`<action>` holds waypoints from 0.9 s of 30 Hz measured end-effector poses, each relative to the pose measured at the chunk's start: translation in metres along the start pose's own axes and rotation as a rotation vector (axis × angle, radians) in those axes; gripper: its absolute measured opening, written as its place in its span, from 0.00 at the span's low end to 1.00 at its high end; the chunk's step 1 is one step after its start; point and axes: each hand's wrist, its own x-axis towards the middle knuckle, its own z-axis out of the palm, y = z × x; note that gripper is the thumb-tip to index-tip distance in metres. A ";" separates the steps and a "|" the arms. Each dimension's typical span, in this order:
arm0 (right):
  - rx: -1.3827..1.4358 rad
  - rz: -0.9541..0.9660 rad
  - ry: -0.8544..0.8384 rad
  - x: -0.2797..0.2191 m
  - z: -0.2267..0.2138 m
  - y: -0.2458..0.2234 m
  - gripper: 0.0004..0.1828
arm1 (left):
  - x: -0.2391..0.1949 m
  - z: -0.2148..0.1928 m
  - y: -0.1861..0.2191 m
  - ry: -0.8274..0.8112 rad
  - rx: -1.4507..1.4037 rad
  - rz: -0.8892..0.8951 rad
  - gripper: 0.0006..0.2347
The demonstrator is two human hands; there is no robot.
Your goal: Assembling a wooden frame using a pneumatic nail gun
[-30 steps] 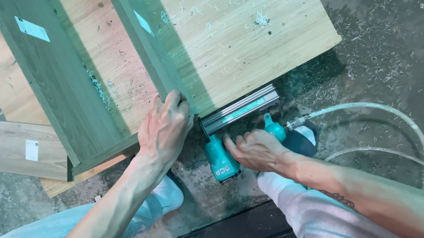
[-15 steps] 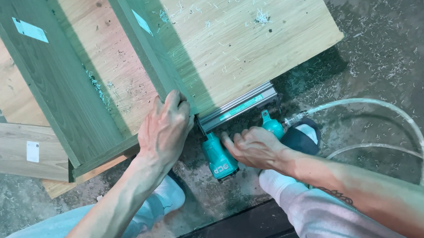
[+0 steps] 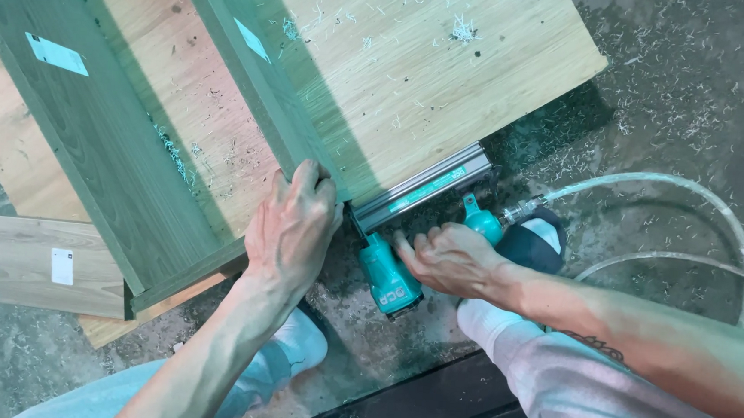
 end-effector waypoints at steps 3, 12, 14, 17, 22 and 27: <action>0.005 0.017 0.002 -0.001 -0.001 -0.001 0.10 | 0.000 0.000 0.000 -0.006 0.012 0.013 0.06; -0.025 0.039 -0.024 -0.001 0.003 -0.003 0.15 | 0.000 -0.002 0.000 0.001 -0.013 0.013 0.05; -0.019 0.042 -0.028 -0.002 0.006 -0.005 0.15 | 0.000 -0.004 0.002 0.003 -0.012 0.015 0.06; -0.017 0.037 -0.026 -0.003 0.011 -0.007 0.18 | 0.001 -0.007 0.003 0.000 0.005 0.011 0.06; 0.003 0.035 -0.008 -0.002 0.013 -0.009 0.17 | 0.001 -0.006 0.002 0.020 -0.010 0.025 0.06; -0.021 0.035 -0.014 -0.003 0.007 -0.009 0.13 | 0.000 0.004 0.001 0.026 0.015 0.009 0.05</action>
